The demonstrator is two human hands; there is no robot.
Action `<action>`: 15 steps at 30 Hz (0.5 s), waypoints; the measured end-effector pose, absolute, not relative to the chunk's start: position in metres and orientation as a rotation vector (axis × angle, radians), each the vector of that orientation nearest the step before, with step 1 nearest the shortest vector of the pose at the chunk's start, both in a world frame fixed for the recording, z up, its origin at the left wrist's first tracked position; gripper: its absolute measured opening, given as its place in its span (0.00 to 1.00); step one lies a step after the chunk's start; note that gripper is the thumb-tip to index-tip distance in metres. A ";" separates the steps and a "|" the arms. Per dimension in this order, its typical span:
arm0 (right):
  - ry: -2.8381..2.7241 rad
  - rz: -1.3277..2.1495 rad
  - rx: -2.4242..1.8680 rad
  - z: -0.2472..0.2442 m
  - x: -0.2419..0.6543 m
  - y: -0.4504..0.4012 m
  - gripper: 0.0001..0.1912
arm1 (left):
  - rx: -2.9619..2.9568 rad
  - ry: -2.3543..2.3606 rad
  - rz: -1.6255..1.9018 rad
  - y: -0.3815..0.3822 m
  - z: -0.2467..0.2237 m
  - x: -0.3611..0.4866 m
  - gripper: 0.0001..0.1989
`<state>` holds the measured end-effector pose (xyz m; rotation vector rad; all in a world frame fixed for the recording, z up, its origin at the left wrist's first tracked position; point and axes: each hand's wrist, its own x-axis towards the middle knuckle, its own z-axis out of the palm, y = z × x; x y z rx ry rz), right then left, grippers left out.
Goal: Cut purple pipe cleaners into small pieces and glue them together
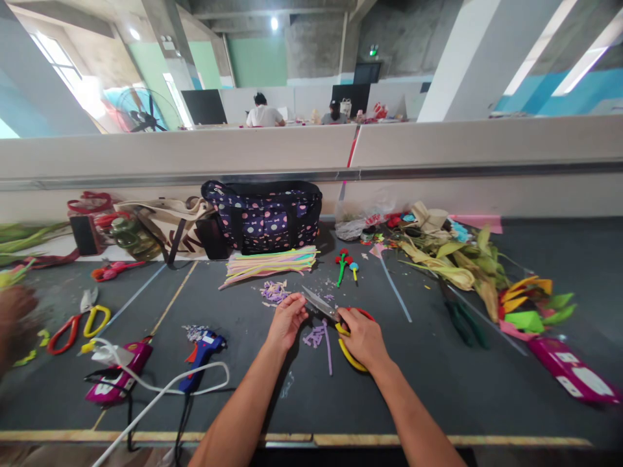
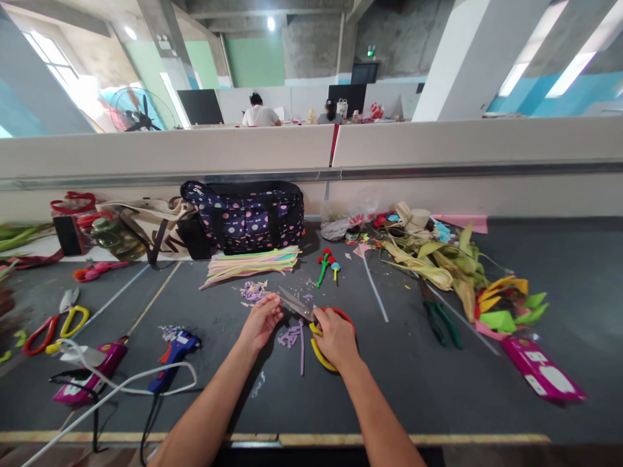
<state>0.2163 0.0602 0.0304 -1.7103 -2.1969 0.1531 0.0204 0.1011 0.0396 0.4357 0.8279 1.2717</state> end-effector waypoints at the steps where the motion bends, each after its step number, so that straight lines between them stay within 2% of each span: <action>1: -2.193 0.152 -1.711 0.030 0.216 0.060 0.14 | 0.440 0.830 1.272 0.101 0.040 0.020 0.15; 6: -2.205 0.172 -1.676 0.029 0.215 0.060 0.16 | 0.473 0.816 1.271 0.101 0.037 0.019 0.15; 15: -2.200 0.200 -1.670 0.029 0.214 0.060 0.13 | 0.458 0.798 1.256 0.101 0.034 0.020 0.14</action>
